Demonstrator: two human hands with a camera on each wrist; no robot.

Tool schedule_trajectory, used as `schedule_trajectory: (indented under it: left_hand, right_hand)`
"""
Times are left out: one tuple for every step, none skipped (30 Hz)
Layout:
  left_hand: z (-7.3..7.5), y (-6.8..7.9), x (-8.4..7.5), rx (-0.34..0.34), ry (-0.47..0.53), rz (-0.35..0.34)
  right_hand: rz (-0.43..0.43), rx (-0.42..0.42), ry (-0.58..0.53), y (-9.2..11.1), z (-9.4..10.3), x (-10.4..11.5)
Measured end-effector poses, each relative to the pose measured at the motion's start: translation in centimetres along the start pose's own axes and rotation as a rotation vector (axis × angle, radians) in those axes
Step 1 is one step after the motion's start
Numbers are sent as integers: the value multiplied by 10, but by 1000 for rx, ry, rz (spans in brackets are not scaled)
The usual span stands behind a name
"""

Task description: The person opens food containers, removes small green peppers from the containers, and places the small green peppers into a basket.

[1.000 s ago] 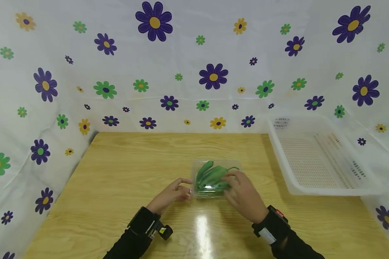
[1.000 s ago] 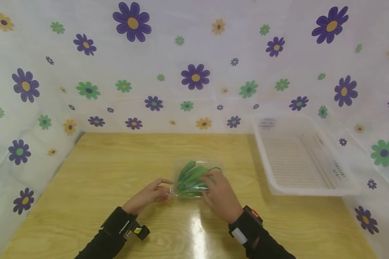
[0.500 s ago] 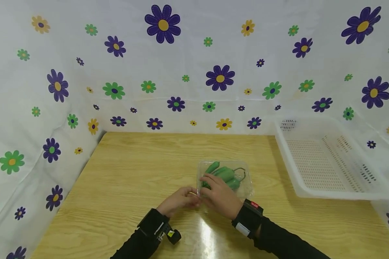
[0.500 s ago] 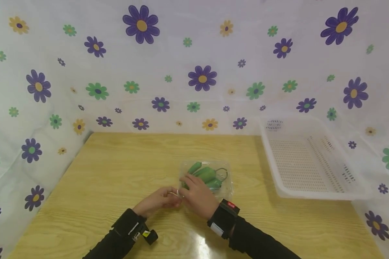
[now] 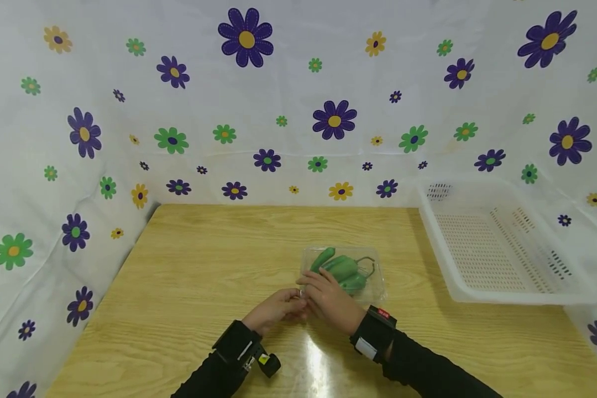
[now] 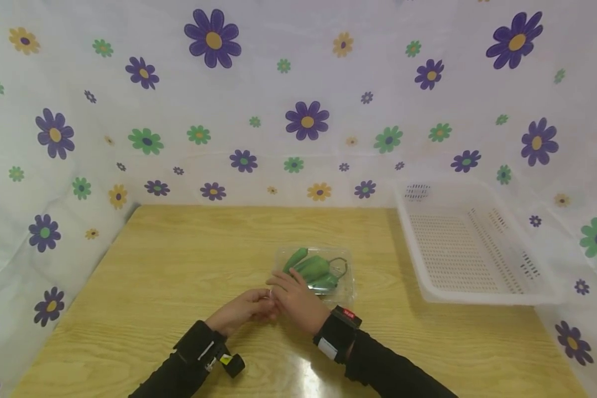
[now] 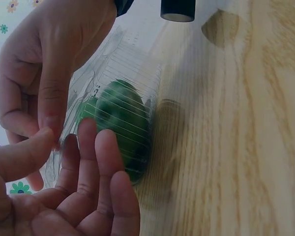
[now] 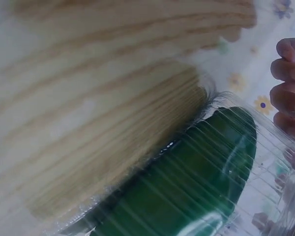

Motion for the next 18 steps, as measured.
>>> schedule_trajectory:
  left_hand:
    - [0,-1,1,-4,1,5]
    - [0,-1,1,-9,-4,5]
    - [0,-1,1,-15,-6,7]
    - [0,-1,1,-21,-7,5]
    - [0,-1,2,-26,-7,3]
    - [0,-1,1,-33,-10,-4]
    - [0,-1,1,-41,-12,-11]
    - [0,-1,0,-51,-14,-17]
    - [0,-1,0,-62,-10,-19]
    - [0,0,0,-72,-9,-21]
    - [0,0,-1,-79,-7,-22]
    - [-1,0,-1,-86,-11,-25]
    - [-2,1,-2,-92,-15,-23]
    - [-3,1,-3,-98,-18,-20]
    - [-4,1,-5,-101,-21,-17]
    - [-5,2,-6,-106,-22,-14]
    - [-7,3,-8,-112,-24,-10]
    - [-9,3,-9,-123,-24,-6]
  right_hand:
    - [2,-1,7,0,-1,0]
    - [6,-3,14,1,-1,0]
    - [10,-5,21,1,-2,0]
    - [15,-10,25,1,-2,0]
    - [21,-14,30,1,-2,0]
    - [24,-19,33,1,-2,1]
    - [28,-24,33,2,-1,1]
    - [31,-29,33,2,-1,1]
    - [31,-33,30,2,-1,1]
    - [30,-35,29,2,-1,2]
    - [28,-36,29,2,-1,1]
    - [26,-34,26,2,-2,1]
    - [24,-30,27,2,-3,1]
    - [21,-26,29,3,-3,1]
    - [20,-23,29,3,-4,1]
    - [18,-18,32,3,-5,1]
    - [17,-14,34,3,-6,1]
    - [15,-11,35,3,-7,1]
Point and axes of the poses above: each hand's wrist, its own y-axis away from the middle knuckle, its own z-axis out of the back of the hand, x = y × z, the point moved 6 cm from there along -y, towards the middle knuckle, and after that the axes turned 12 degrees about -y, right-handed, at the moved point
